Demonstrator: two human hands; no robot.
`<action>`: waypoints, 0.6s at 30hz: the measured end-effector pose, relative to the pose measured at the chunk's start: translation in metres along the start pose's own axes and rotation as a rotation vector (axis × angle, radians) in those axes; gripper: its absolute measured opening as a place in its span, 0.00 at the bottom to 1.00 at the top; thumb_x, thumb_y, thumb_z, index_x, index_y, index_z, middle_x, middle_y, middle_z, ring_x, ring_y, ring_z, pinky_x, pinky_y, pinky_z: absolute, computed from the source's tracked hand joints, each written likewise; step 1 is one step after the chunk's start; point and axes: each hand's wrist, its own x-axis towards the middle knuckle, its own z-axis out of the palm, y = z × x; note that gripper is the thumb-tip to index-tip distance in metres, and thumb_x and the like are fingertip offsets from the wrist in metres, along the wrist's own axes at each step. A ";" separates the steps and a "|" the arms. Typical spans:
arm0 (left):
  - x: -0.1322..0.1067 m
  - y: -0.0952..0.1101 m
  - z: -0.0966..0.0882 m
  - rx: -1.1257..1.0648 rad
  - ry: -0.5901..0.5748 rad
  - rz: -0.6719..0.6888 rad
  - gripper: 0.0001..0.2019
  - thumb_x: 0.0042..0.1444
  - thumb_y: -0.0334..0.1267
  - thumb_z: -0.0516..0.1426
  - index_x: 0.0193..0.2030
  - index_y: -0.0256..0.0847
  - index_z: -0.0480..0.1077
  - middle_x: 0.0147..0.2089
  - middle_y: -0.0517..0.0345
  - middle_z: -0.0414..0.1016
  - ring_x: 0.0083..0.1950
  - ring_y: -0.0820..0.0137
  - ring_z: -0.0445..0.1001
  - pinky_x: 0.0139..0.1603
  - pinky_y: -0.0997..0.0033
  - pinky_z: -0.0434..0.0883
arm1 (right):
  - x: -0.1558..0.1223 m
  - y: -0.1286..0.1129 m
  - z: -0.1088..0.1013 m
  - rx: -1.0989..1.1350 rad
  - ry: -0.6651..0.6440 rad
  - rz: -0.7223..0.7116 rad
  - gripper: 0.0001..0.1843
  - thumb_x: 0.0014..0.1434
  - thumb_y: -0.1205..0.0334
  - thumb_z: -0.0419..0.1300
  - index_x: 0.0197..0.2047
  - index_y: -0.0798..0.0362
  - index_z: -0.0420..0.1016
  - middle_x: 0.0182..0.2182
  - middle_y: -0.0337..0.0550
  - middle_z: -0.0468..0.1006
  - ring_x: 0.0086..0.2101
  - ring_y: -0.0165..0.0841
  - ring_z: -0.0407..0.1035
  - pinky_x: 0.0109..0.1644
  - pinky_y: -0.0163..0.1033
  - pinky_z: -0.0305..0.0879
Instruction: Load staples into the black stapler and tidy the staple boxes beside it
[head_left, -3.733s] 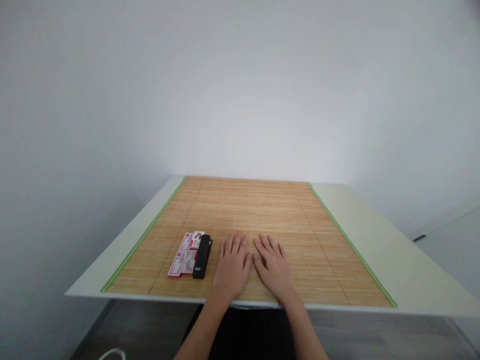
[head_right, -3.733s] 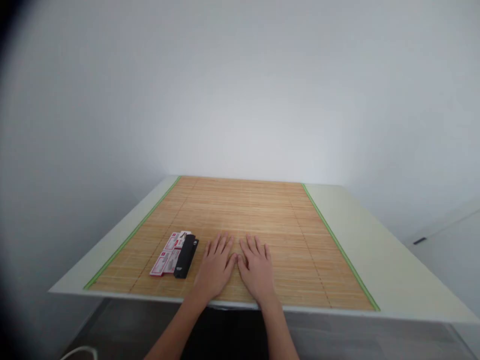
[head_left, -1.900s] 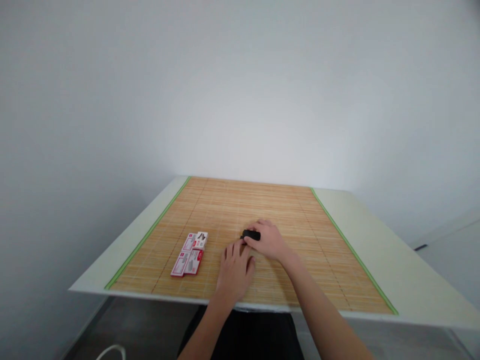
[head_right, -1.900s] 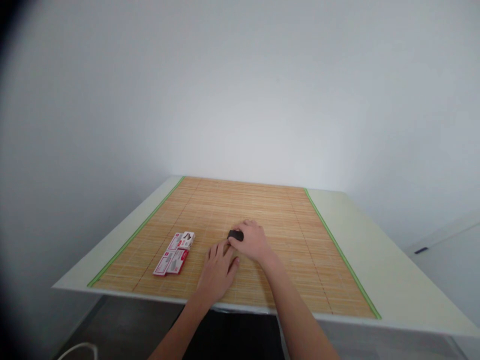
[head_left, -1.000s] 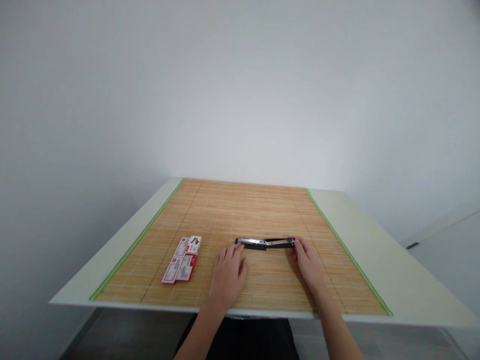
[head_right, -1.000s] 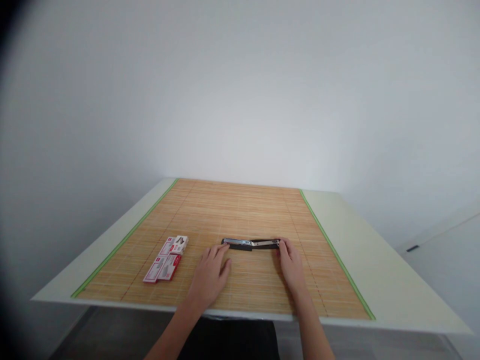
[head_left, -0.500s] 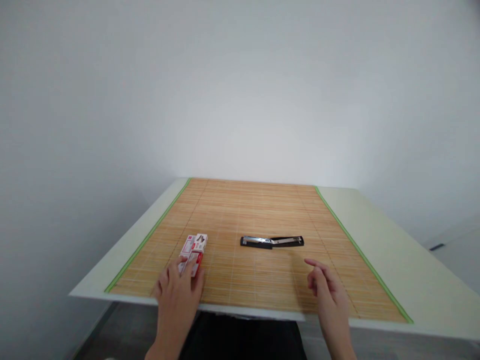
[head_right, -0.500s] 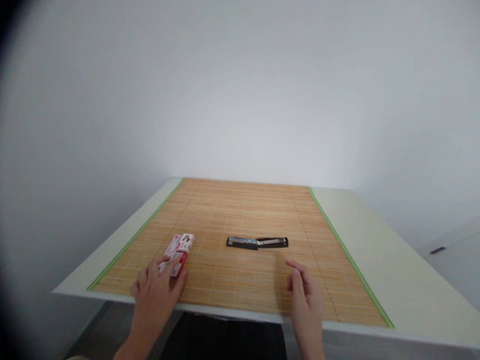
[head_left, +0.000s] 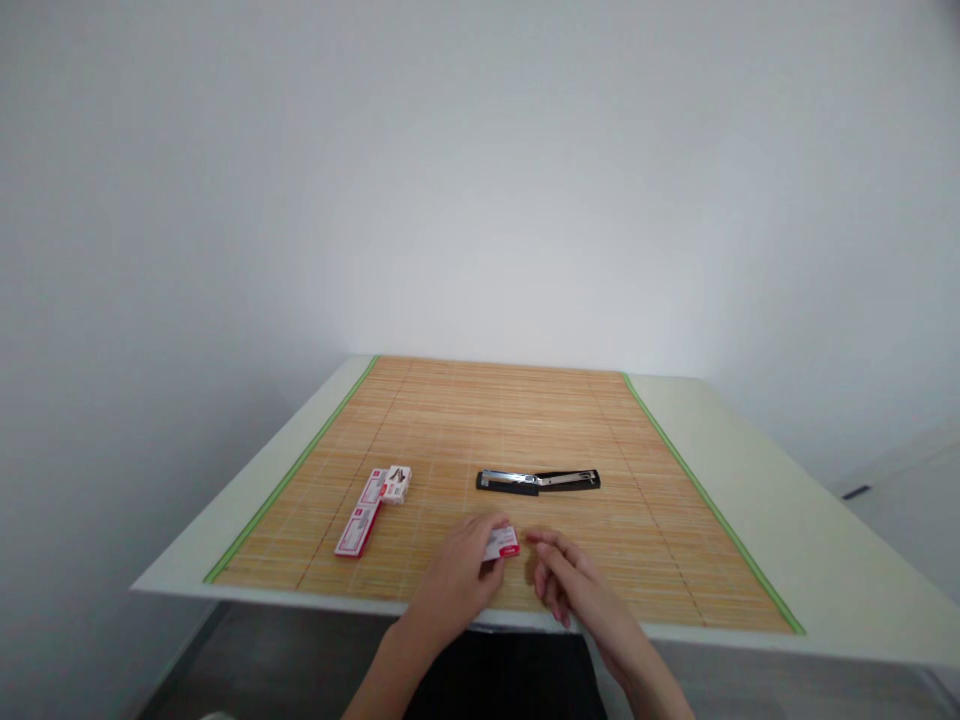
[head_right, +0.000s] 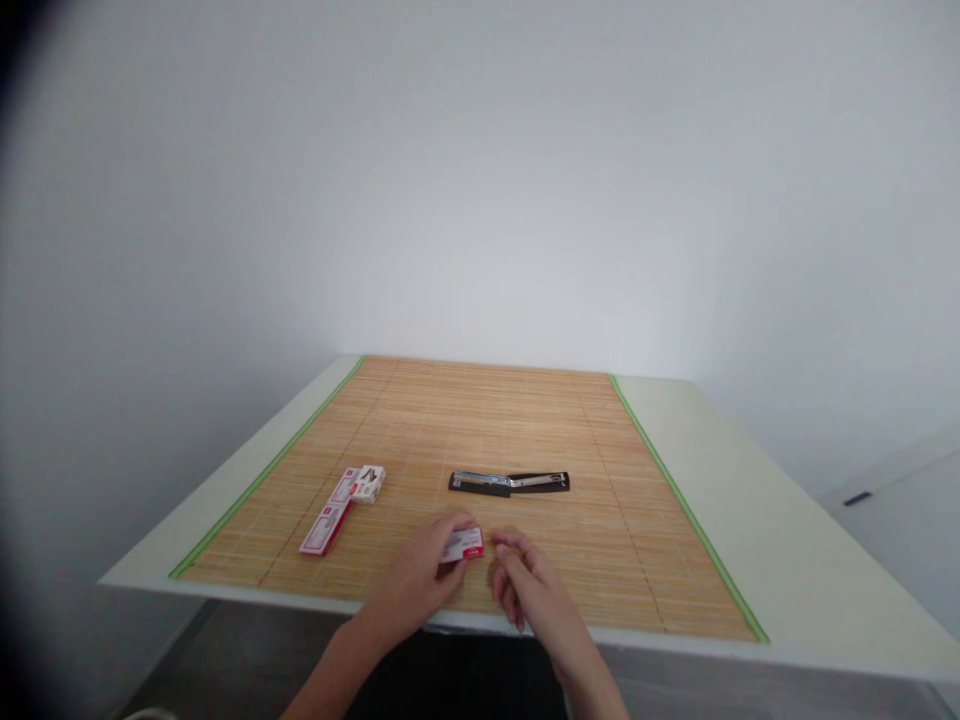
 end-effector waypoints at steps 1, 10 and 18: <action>0.006 0.000 0.003 -0.045 -0.023 0.029 0.23 0.62 0.33 0.59 0.63 0.49 0.66 0.60 0.54 0.75 0.62 0.62 0.73 0.65 0.58 0.71 | 0.000 -0.002 -0.002 0.019 -0.023 0.026 0.31 0.60 0.33 0.59 0.53 0.51 0.68 0.23 0.33 0.74 0.15 0.25 0.58 0.18 0.30 0.48; 0.027 -0.005 0.014 -0.213 -0.089 0.055 0.30 0.62 0.35 0.61 0.69 0.50 0.60 0.59 0.54 0.76 0.63 0.61 0.72 0.68 0.55 0.67 | -0.005 -0.022 -0.014 0.244 -0.231 0.149 0.22 0.69 0.42 0.56 0.50 0.53 0.72 0.22 0.33 0.74 0.14 0.21 0.56 0.16 0.26 0.45; 0.025 -0.005 0.002 -0.166 -0.099 0.039 0.39 0.56 0.37 0.68 0.72 0.54 0.58 0.63 0.55 0.72 0.65 0.58 0.68 0.69 0.54 0.63 | 0.013 -0.019 -0.046 0.409 -0.297 0.272 0.23 0.66 0.45 0.58 0.50 0.57 0.75 0.20 0.29 0.66 0.12 0.19 0.44 0.14 0.29 0.38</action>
